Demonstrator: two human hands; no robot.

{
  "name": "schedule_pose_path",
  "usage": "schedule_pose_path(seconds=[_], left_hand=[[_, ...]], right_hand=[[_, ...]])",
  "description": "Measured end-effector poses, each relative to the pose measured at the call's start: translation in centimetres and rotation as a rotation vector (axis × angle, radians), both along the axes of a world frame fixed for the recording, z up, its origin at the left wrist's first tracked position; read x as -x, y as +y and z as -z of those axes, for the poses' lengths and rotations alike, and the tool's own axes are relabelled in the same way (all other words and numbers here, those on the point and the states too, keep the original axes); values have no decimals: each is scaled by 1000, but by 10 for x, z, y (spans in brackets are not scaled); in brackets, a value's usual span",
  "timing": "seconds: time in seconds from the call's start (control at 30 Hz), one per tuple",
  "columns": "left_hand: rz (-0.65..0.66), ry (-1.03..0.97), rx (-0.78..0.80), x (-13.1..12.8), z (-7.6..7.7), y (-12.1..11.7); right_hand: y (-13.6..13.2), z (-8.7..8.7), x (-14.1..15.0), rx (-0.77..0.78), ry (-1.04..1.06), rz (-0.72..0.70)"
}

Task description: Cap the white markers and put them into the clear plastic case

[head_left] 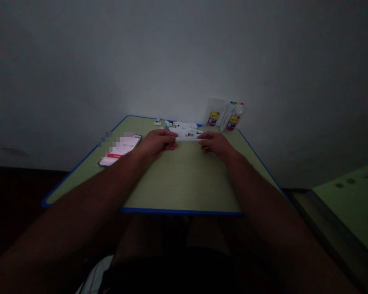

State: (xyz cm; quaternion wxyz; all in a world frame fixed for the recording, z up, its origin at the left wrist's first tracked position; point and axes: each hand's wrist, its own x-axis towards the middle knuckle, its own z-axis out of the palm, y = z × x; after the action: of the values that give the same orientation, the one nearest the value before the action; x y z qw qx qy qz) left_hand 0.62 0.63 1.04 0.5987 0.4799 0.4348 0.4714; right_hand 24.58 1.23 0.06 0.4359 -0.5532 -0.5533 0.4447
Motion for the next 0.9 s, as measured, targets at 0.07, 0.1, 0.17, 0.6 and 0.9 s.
schedule_pose_path(seconds=[0.07, 0.1, 0.17, 0.6, 0.9], left_hand=[[-16, 2, 5, 0, -1, 0], [-23, 3, 7, -1, -2, 0], [-29, 3, 10, 0, -1, 0], [-67, 98, -58, -1, 3, 0], [-53, 261, -316, 0, 5, -3]], right_hand=[[-1, -1, 0, 0, 8, 10], [-1, -2, 1, 1, 9, 15], [-1, -2, 1, 5, 8, 17], [-2, 0, 2, -48, -21, -17], [2, 6, 0, -14, -40, -32]])
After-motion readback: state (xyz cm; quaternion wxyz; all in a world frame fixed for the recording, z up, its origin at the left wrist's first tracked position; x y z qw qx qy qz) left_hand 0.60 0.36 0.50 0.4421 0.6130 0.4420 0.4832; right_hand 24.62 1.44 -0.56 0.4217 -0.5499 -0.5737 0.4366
